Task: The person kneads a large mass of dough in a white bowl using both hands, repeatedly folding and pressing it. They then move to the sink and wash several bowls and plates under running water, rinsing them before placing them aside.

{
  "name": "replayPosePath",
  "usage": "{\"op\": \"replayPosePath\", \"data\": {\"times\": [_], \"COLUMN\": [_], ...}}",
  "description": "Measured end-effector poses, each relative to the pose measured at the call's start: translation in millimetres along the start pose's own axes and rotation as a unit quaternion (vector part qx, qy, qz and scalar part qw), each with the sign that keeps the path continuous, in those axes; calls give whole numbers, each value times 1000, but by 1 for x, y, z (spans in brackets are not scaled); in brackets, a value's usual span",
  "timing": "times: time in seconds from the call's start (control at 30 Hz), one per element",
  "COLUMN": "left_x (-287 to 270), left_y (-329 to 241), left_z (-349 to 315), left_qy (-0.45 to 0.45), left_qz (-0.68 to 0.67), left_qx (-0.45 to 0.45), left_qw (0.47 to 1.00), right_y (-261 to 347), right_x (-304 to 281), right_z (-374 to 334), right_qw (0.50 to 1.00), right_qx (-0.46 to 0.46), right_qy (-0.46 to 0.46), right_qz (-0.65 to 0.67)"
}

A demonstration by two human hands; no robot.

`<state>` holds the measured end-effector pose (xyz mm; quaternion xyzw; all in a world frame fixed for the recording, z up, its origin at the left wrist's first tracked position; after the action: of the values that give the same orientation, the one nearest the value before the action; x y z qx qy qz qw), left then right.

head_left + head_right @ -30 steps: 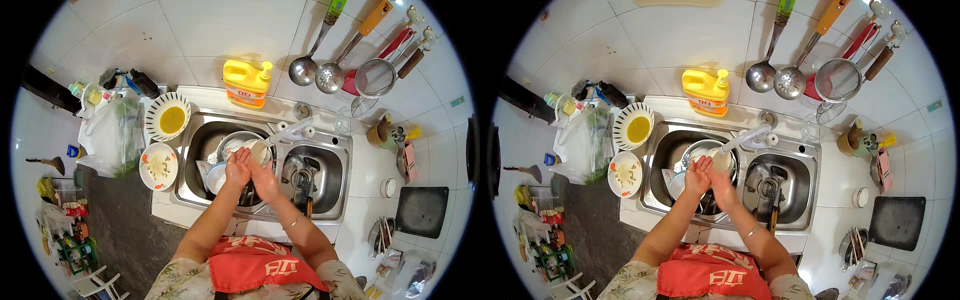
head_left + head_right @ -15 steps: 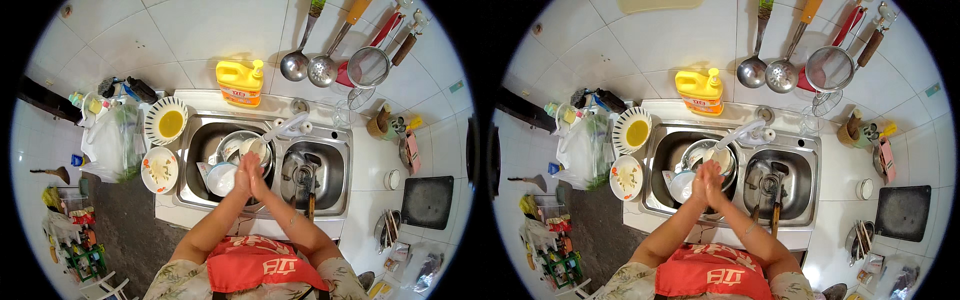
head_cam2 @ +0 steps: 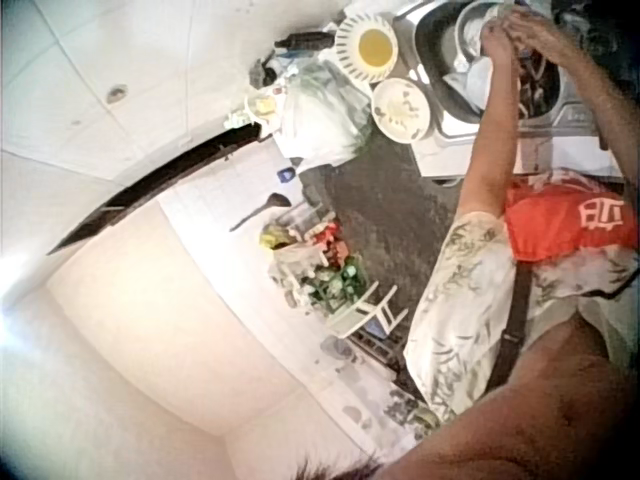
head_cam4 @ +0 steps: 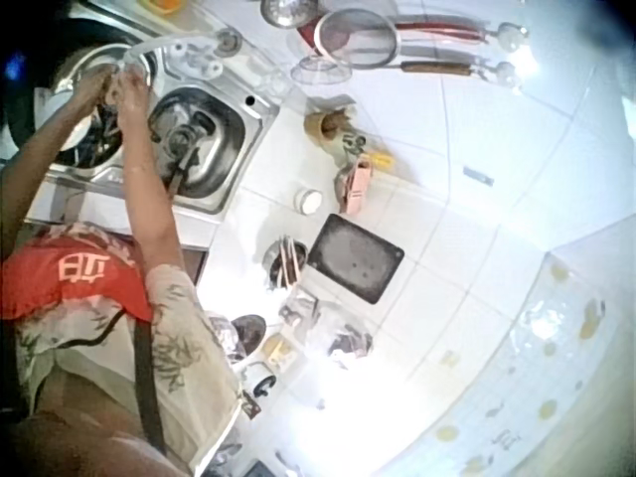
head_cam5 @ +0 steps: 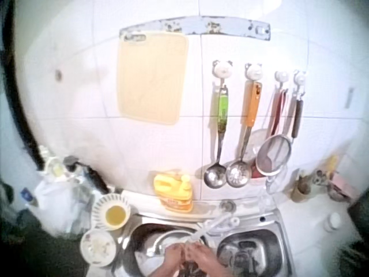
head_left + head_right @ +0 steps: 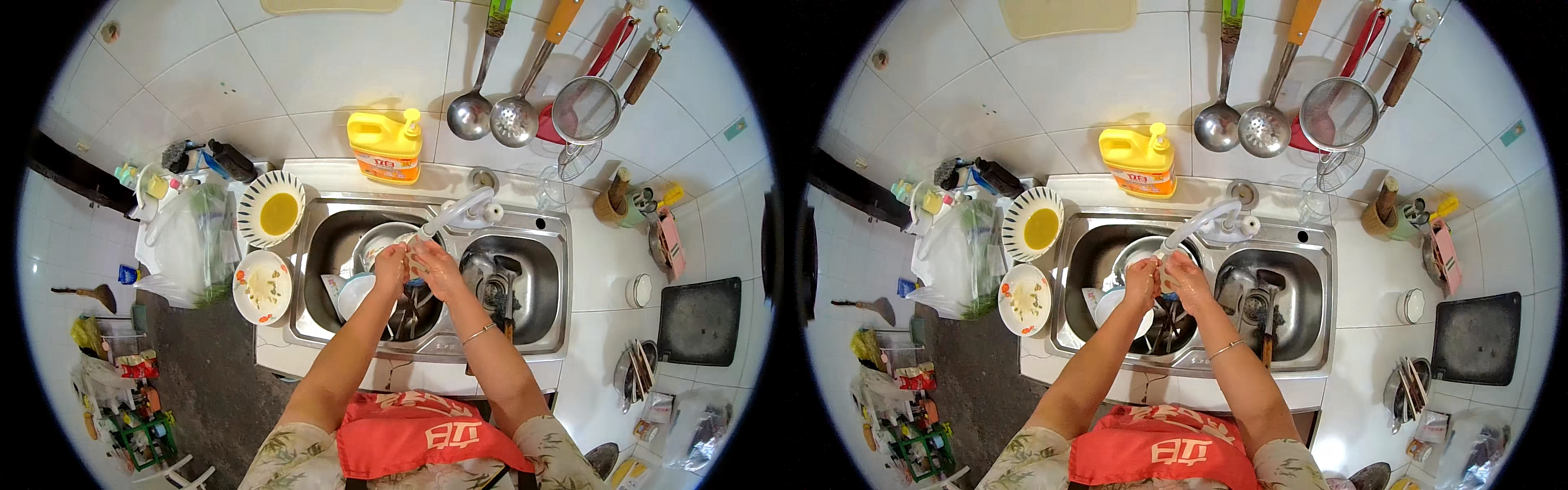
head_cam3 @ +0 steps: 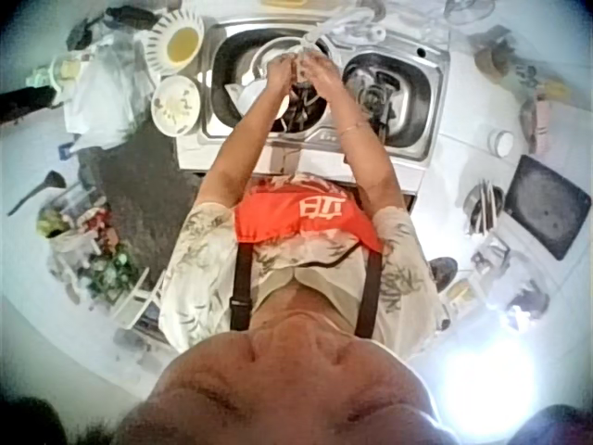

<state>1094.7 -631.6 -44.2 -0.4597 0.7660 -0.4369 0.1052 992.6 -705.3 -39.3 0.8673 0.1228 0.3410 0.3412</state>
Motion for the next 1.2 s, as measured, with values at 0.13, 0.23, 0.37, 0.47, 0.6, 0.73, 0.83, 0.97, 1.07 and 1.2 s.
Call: {"op": "replayPosePath", "data": {"times": [0.13,0.23,0.37,0.47,0.6,0.73,0.83,0.97,1.07,1.2], "left_x": [0,15,31,32,30,34,43,50,22,3], "left_y": [-1,-1,25,17,-3,5,12,0,-3,-4], "left_z": [3,-9,-21,-17,-26,-30,-37,-48,-18,8], "left_qy": [-90,-29,-23,-11,0,2,0,-62,-182,-255], "left_qz": [28,-13,13,-59,-115,-148,-156,17,66,259], "left_qx": [-35,15,-62,-109,-133,-103,-123,-99,116,320], "left_qw": [995,999,998,992,984,984,980,993,974,875], "right_y": [1,-6,-19,-17,-14,-7,-5,7,10,19], "right_x": [11,26,-1,-7,15,26,18,-9,-14,6], "right_z": [-17,-28,-1,-2,-36,-30,-9,10,23,38], "right_qw": [981,982,999,997,974,978,992,989,925,843], "right_qx": [-38,-63,23,-39,-144,-133,-85,-57,-247,-256], "right_qy": [109,135,18,48,107,92,58,-87,-118,-144], "right_qz": [-154,-115,-35,-34,-137,-131,-74,-104,-262,-450]}}
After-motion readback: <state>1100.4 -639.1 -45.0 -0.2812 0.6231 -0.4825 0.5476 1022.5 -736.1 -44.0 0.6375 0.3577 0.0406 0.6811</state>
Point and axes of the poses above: each hand's wrist, its own z-axis towards the middle knuckle, its own x-axis out of the palm, y = z × x, the point moved 2 cm from there along z, towards the middle knuckle, and after that the axes turned 4 degrees about -y, right-handed, at the moved point
